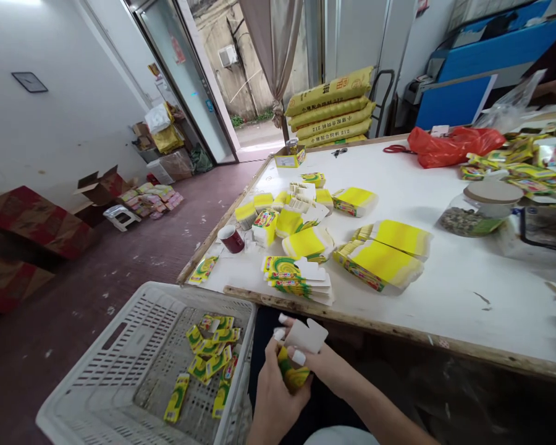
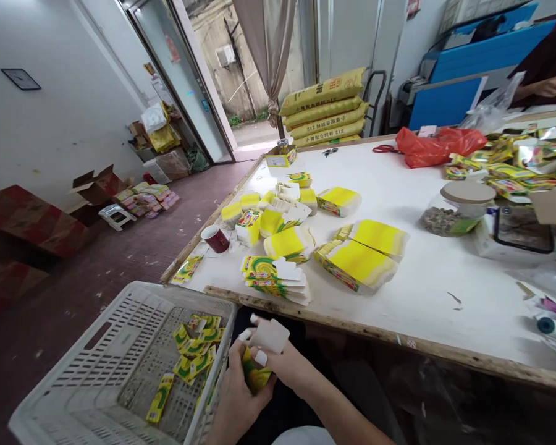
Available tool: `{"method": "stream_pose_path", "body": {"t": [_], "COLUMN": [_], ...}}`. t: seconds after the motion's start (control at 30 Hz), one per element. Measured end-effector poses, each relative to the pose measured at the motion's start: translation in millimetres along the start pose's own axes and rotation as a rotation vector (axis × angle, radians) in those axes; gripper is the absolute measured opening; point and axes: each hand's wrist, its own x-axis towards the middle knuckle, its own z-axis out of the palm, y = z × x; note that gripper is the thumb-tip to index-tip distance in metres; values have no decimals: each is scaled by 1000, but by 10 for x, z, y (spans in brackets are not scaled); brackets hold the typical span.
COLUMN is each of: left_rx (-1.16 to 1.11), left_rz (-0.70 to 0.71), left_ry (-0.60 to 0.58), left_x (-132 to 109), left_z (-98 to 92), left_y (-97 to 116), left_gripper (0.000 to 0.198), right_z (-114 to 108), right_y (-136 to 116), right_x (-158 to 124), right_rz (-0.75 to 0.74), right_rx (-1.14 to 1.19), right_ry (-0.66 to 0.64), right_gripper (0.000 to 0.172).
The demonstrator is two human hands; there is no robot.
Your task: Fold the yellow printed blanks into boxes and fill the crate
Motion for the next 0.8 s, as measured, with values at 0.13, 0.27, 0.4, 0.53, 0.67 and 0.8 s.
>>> {"method": "stream_pose_path", "body": {"t": [0.13, 0.27, 0.4, 0.53, 0.67, 0.8], "left_rx": [85, 111, -12, -80, -91, 17], "left_rz": [239, 219, 89, 12, -52, -20], "left_ry": [64, -4, -15, 141, 143, 21], "left_x": [-11, -11, 15, 61, 76, 92], "left_z": [-7, -25, 20, 50, -52, -236], "left_y": [17, 7, -56, -65, -49, -47], "left_gripper": [50, 45, 70, 64, 55, 55], "right_z": [17, 49, 95, 27, -104, -199], "right_y": [-14, -65, -124, -111, -173, -395], "right_x": [-3, -70, -153, -116, -71, -72], "right_rz": [80, -26, -254, -379, -342, -234], "right_rx": [129, -64, -496, -668, -775, -899], "right_ry": [-104, -66, -152, -13, -67, -229], "right_gripper": [82, 86, 64, 63, 67, 50]}}
